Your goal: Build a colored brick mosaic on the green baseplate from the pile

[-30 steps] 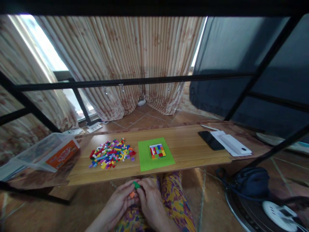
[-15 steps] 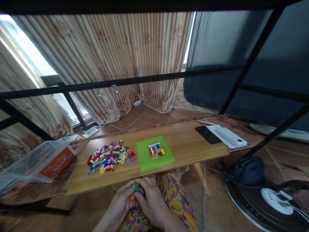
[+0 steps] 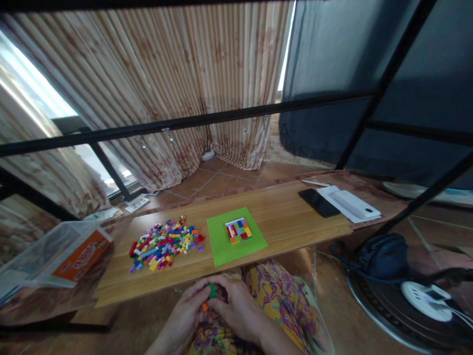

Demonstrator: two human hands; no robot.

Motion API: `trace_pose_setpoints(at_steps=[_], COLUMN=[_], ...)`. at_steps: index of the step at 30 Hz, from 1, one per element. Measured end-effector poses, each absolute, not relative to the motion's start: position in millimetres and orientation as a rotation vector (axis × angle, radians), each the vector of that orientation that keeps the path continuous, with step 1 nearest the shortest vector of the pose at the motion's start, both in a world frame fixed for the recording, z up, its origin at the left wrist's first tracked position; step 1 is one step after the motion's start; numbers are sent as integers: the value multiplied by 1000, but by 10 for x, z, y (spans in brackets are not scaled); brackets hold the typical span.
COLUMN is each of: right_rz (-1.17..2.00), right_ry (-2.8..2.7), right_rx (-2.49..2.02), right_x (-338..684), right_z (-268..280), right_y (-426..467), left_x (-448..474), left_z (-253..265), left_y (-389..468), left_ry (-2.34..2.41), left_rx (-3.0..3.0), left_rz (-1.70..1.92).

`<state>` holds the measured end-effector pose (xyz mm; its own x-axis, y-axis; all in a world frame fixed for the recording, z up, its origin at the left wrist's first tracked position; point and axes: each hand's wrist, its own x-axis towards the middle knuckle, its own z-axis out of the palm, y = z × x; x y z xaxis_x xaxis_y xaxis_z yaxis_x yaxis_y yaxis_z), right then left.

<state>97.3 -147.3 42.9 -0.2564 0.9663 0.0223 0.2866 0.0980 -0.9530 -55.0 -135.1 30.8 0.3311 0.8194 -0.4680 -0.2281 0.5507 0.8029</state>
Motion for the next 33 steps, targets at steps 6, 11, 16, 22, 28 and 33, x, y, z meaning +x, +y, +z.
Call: trace_pose_setpoints(at_steps=[6, 11, 16, 22, 28, 33], right_rz=[1125, 990, 775, 711, 801, 844], right_ry=[-1537, -1377, -1493, -1744, -1955, -1996], right_rx=[-1407, -1556, -1535, -1449, -1365, -1372], right_x=[1197, 1588, 1906, 1910, 1876, 1882], right_z=[245, 75, 180, 211, 80, 28], right_y=[-1483, -1439, -940, -10, 368, 430], left_x=[-399, -348, -442, -566, -674, -703], left_z=[224, 218, 227, 191, 119, 34], left_y=[-1258, -1060, -888, -703, -541, -522], left_ry=[1067, 1176, 1202, 1272, 1323, 1354], left_rx=[723, 759, 799, 1047, 1449, 1542], left_rz=[657, 709, 863, 916, 893, 885])
